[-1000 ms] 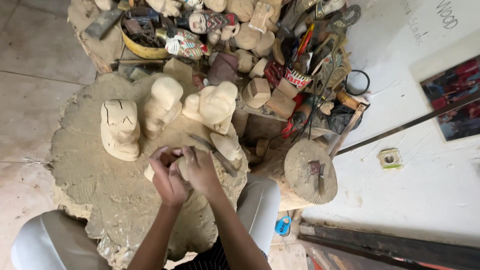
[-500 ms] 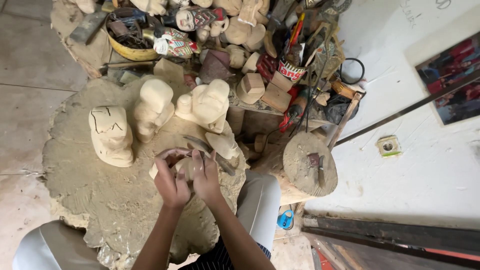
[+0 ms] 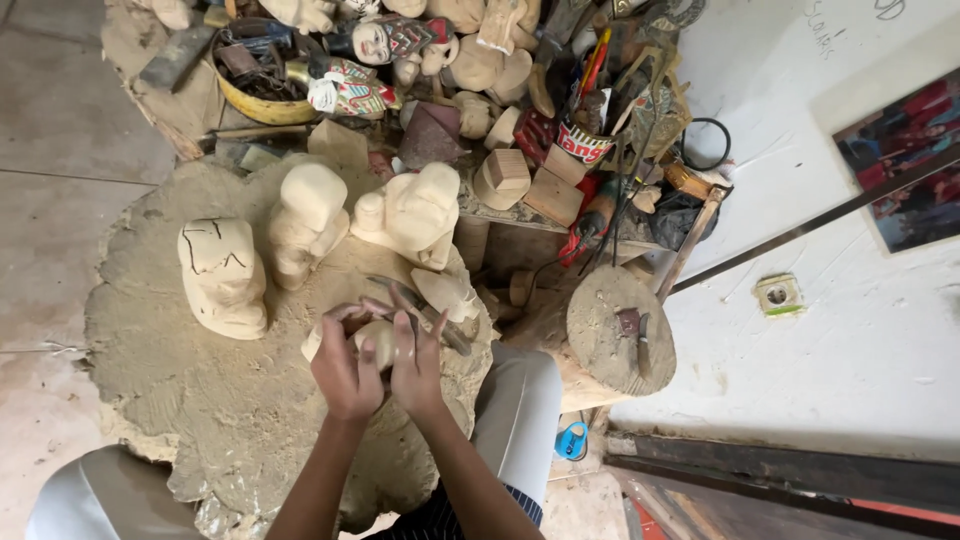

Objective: Sanding and cleaning wooden figurines using sandpaper and a small tool

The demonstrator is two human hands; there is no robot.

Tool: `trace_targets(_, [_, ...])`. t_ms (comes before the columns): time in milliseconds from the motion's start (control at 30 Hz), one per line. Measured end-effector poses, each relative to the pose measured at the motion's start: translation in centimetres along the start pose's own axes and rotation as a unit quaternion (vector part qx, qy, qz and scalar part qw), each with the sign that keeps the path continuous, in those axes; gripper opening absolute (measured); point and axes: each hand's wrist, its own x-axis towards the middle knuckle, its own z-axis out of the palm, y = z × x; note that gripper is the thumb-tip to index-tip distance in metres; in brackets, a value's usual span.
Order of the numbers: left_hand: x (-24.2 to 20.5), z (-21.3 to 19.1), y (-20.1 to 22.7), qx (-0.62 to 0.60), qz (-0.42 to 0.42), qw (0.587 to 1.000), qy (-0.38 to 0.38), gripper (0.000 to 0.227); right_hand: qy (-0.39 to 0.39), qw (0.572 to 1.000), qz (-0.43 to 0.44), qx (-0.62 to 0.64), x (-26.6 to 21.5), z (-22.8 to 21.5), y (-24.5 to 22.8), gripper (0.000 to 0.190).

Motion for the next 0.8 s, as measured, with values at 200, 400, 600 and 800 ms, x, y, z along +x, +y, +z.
trace_targets(200, [-1.3,-0.1,-1.4,0.007,-0.011,1.0,0.028,0.058,-0.011,0.964,0.266,0.018,0.2,0.3,0.1,0.065])
trace_targets(400, [-0.2,-0.7,-0.1,0.007,-0.013,1.0,0.012,0.055,0.071,0.995,-0.017,-0.068,-2.9,0.4,-0.4,0.042])
trace_targets(600, [-0.3,-0.2,-0.4,-0.027,-0.001,1.0,0.001,0.052,-0.055,0.965,0.254,0.044,-0.3,-1.1,5.2,0.066])
trace_targets(800, [-2.2,-0.5,-3.2,-0.058,-0.079,0.995,-0.016,0.048,0.003,0.964,0.26,0.063,-2.4,-1.2,-2.9,0.065])
